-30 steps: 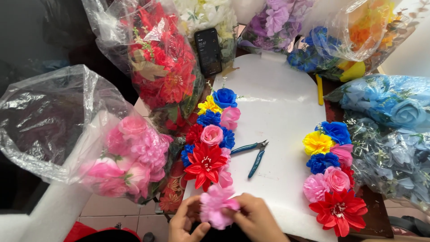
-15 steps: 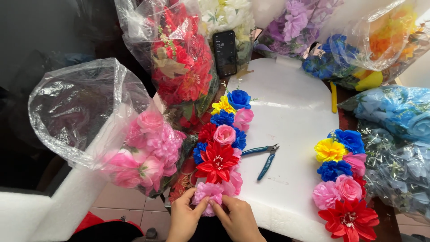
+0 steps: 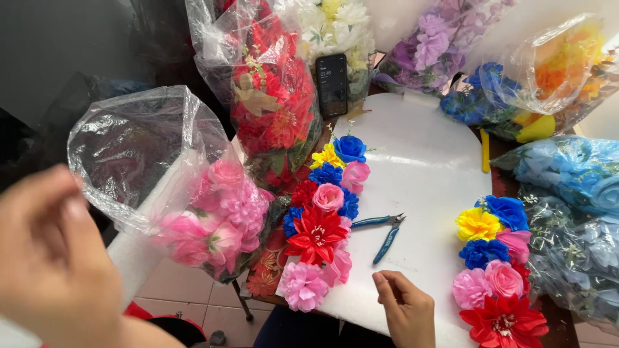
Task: Trimming the stems of artificial flowers with pliers and arranging them on a foam template to create a floral display.
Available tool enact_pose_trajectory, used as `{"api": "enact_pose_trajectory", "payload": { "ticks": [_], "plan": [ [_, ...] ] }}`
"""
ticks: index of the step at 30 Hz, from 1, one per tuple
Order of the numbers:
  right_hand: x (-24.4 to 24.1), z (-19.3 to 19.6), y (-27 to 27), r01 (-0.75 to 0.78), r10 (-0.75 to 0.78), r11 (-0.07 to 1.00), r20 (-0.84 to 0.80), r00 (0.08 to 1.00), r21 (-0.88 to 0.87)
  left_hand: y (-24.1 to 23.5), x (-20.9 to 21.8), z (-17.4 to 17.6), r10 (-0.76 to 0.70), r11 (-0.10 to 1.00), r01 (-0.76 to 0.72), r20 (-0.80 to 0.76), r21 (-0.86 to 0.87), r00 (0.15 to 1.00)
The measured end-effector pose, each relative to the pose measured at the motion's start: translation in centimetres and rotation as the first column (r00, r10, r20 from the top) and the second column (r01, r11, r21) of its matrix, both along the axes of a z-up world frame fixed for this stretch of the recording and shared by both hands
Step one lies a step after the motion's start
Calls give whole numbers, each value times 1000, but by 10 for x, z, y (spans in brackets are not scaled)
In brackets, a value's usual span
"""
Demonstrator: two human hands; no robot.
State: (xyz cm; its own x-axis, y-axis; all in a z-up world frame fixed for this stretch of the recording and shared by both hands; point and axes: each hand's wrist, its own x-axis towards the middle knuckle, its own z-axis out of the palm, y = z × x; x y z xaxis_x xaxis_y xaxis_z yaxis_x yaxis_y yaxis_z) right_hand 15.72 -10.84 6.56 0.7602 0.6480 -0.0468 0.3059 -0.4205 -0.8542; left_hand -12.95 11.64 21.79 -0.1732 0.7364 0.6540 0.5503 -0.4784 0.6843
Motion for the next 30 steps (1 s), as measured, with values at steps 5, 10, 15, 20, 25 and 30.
{"api": "enact_pose_trajectory", "payload": {
  "ticks": [5,10,15,20,25,30],
  "plan": [
    [9,3,-15,74,-75,997,72,995,23,110,36,42,-545,534,-373,-646,-759,535],
    [34,-2,-38,126,-140,988,180,974,88,123,47,-1,-719,429,-459,-602,-778,349],
    [49,9,-56,243,-263,962,189,946,121,139,29,-76,-690,639,-480,-724,-601,-12],
    [48,7,-76,309,-361,918,197,911,249,124,44,-27,-645,723,-387,-760,-572,-79],
    [43,-6,-112,461,-621,766,328,712,448,120,76,37,-823,562,-83,-566,-823,49],
    [33,-50,-156,552,-715,698,487,502,456,41,153,22,-977,205,281,-178,-938,119]
  ]
}}
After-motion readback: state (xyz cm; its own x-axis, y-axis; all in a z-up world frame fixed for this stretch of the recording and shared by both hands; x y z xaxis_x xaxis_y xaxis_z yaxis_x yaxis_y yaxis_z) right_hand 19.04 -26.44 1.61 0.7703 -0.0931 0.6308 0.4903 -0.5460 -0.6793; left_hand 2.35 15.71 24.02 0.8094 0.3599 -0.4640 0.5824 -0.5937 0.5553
